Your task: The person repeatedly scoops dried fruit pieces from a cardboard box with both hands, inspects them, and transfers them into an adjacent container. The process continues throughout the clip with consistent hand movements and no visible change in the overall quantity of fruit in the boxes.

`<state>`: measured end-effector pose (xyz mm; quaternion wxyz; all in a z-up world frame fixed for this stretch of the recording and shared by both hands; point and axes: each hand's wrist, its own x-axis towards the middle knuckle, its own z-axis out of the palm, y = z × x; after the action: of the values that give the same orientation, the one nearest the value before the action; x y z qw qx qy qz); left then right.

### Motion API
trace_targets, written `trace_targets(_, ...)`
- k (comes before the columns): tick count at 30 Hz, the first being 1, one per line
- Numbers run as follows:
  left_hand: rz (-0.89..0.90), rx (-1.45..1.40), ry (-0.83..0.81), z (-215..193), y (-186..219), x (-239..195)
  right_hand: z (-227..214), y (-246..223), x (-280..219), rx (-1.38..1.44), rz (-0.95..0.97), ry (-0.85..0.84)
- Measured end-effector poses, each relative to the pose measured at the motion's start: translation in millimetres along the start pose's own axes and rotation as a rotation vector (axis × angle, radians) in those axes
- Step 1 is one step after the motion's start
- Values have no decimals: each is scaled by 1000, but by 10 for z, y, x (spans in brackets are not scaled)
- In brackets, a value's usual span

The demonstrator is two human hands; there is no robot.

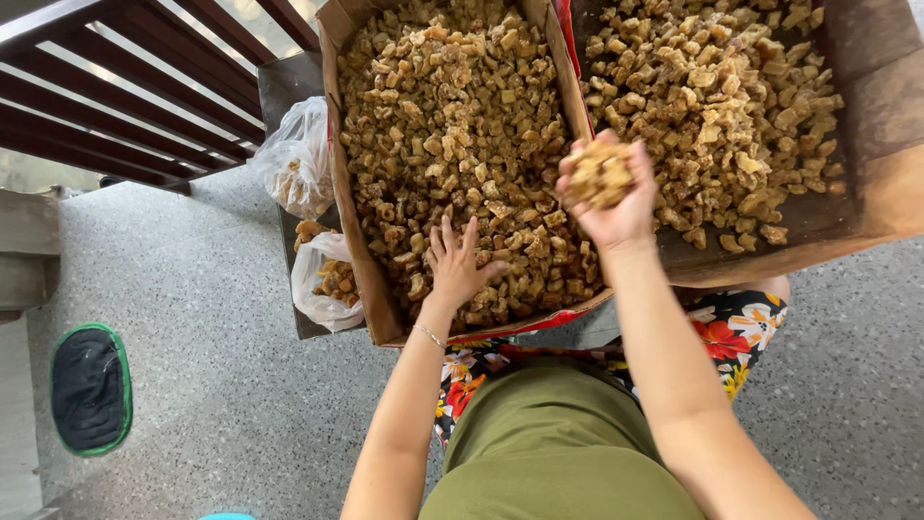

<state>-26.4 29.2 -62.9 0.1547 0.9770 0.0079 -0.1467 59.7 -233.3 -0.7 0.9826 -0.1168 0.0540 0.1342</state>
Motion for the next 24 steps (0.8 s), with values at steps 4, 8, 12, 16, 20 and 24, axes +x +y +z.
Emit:
trace_targets(4,46,34,67,156,-44,-25,-139,-1021,88,-465,-327,147)
trace_targets(8,55,84,50,140,-164,-25,-188,-1640,182,-1462,-594,521)
trace_targets(12,35,77,-9,-9,-120,80,-28,-1405,180,-1689,-656,509)
trace_targets(16,11,112,-34,-170,8,90,62,-610,279,-1246,-559,94)
trace_targets(20,8,151,-16,-252,-14,-18,116,218,139,-1771,148,17)
trace_targets(24,33,50,12,-227,-79,-9,83,635,-96,-2414,435,-157)
